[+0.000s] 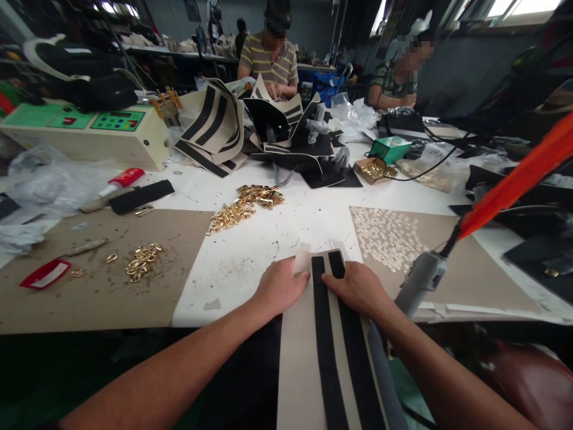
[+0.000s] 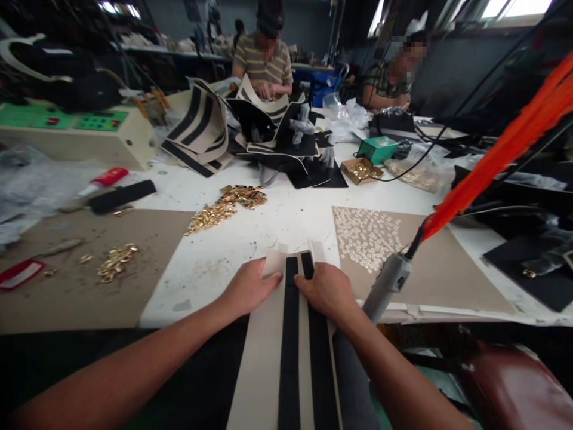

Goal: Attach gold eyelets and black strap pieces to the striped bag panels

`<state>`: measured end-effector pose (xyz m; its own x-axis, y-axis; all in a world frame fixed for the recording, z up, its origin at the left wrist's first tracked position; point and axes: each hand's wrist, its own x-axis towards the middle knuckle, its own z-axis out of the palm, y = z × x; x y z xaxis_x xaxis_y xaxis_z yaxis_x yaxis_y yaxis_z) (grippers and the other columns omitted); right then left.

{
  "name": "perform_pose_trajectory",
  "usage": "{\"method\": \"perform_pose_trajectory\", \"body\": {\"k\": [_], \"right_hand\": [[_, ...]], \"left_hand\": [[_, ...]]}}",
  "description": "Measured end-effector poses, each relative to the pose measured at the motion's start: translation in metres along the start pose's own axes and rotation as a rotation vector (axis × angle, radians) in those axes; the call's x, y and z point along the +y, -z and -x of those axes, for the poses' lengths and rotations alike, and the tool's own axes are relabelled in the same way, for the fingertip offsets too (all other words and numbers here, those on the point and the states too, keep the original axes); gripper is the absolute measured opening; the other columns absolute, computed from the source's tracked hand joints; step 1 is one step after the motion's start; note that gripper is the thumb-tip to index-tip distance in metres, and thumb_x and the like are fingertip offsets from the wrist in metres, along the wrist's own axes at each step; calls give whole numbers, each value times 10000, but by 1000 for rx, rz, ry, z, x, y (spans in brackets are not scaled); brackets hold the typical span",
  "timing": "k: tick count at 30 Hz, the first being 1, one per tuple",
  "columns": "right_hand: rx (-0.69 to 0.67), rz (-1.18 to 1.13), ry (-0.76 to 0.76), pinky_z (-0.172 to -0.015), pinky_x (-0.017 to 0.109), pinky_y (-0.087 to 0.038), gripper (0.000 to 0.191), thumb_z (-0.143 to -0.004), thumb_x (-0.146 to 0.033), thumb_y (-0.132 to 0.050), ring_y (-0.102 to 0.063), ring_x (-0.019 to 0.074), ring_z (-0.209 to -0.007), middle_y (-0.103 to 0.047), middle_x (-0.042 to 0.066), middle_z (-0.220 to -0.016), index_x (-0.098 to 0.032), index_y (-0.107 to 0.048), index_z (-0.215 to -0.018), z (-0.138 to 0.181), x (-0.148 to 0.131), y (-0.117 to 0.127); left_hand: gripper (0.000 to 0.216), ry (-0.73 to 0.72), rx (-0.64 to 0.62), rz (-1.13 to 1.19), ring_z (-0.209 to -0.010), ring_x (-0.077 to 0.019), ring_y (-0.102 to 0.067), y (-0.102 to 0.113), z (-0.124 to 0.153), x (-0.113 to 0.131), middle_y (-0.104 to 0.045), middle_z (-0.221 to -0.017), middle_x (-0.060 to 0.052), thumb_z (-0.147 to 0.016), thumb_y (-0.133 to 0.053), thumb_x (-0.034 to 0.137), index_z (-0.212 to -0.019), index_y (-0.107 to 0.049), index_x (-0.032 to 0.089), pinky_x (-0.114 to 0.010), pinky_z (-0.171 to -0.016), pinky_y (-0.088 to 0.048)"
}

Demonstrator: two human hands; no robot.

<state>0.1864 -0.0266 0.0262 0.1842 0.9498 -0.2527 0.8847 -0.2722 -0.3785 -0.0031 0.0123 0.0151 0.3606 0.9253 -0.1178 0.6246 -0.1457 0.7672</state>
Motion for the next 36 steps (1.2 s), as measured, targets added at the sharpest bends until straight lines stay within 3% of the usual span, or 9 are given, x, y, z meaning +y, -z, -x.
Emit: {"method": "perform_pose_trajectory", "body": {"k": [9,12,15,17,20,23,26,32,36], "right_hand": [[-19,64,-3,-694,382,-471,402,-901,-512,-602,-726,343,-858,-771,184,-881,-152,-777,-929,-5,-1,-1],[-23,87,-10,-674,379,-460,402,-899,-521,-602,-729,340,-827,-775,179,-870,-158,-772,-896,-6,0,-2],[0,94,-1,-661,378,-448,404,-901,-526,-599,-731,344,-820,-779,173,-867,-161,-771,-886,-6,1,-5],[20,81,5,-654,372,-442,388,-900,-516,-609,-730,338,-812,-778,165,-847,-166,-778,-888,-6,2,-7],[26,60,15,-671,371,-448,338,-900,-479,-632,-729,341,-838,-780,161,-867,-183,-791,-935,-5,4,-8],[7,52,5,-696,383,-459,324,-900,-472,-634,-727,355,-865,-782,161,-901,-191,-789,-953,-6,6,-9],[27,-64,9,-729,385,-483,291,-897,-457,-637,-723,330,-867,-778,121,-900,-214,-763,-998,-7,9,-11],[524,-522,128,-817,391,-563,450,-909,-420,-669,-674,247,-951,-681,116,-1196,-203,-619,-1300,20,19,-15],[746,-543,261,-877,378,-555,195,-959,-318,-648,-666,231,-1006,-682,81,-1137,-236,-707,-1125,73,45,-7]], "left_hand": [[196,-8,20,-144,-922,-305,-735,-6,-2,-6,-777,-955,-101,-916,-608,296,-1064,-683,192,-375,-805,-543],[490,-19,79,-184,-970,-323,-735,-11,3,-10,-759,-1076,-122,-910,-636,297,-1372,-523,181,-420,-842,-563],[818,-210,256,-222,-1288,-345,-602,-13,7,-13,-586,-1449,-161,-845,-744,277,-1545,-326,213,-470,-1023,-531],[796,-353,309,-283,-1435,-361,-453,-13,8,-12,-460,-1581,-150,-809,-800,277,-1506,-418,220,-514,-1149,-438],[465,-458,199,-291,-1407,-351,-475,-14,4,-11,-586,-1483,-104,-823,-813,283,-1259,-662,219,-536,-1169,-398],[283,-426,124,-187,-1255,-302,-589,-19,-1,-13,-714,-1278,-62,-807,-845,244,-1072,-746,225,-497,-1065,-470],[294,-355,157,-103,-1234,-293,-590,-25,-2,-15,-720,-1263,-46,-764,-883,208,-1033,-768,242,-493,-1058,-462],[304,-354,166,-90,-1235,-303,-587,-26,-3,-17,-724,-1260,-36,-750,-895,209,-1024,-773,261,-508,-1060,-464],[243,-415,191,-98,-1250,-314,-580,-29,-8,-24,-720,-1271,-47,-816,-835,235,-1049,-774,266,-538,-1091,-464]]}}
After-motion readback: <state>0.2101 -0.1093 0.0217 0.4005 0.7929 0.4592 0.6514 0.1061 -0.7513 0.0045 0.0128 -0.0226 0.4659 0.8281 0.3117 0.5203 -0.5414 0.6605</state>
